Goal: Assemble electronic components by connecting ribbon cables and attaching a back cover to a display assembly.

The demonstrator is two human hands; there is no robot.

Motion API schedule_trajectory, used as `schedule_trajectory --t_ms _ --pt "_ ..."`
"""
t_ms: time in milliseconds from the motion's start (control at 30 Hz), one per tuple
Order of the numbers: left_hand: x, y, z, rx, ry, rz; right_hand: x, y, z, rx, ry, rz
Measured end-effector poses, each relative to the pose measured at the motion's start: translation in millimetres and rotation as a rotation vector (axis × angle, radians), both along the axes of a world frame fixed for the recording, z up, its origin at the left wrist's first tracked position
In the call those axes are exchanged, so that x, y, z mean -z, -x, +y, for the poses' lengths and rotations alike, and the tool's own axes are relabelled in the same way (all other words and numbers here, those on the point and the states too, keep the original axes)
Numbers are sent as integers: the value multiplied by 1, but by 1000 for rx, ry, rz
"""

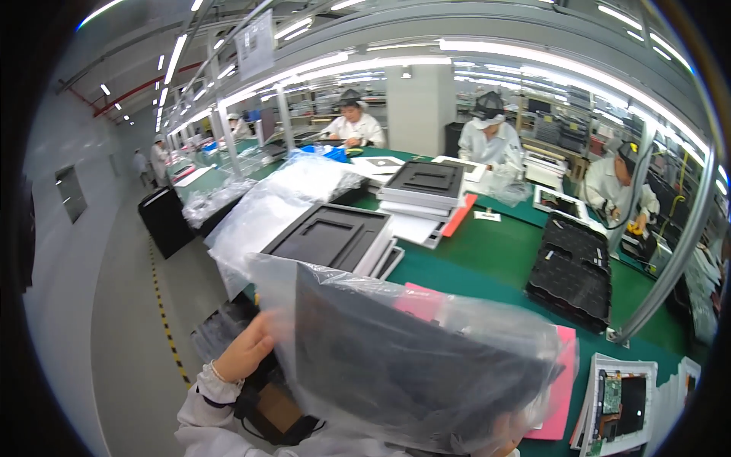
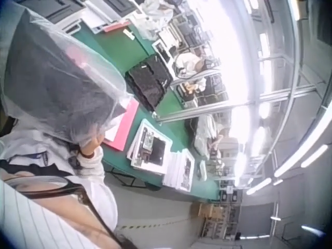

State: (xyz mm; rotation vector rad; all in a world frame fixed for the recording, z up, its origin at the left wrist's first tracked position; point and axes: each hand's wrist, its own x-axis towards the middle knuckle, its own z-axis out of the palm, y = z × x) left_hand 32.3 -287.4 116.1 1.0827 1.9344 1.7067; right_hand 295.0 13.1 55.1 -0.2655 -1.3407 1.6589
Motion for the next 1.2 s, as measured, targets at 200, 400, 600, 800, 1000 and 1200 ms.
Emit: schedule_trajectory --t_ms 200,400,600,800,1000,1200 --pt "-31 11 28 18 261 264 26 -30 37 497 -724 -316" --pt "-55 57 68 164 171 61 -16 -18 29 528 -256 -511" --pt "-80 70 101 -20 236 328 -19 1 37 174 380 169" --pt "-91 95 122 -261 138 810 -37 -3 28 421 -158 -301" --pt "-91 132 114 -239 135 798 -37 2 29 367 73 -255" --pt "-80 131 107 33 53 157 -47 20 34 138 444 207"
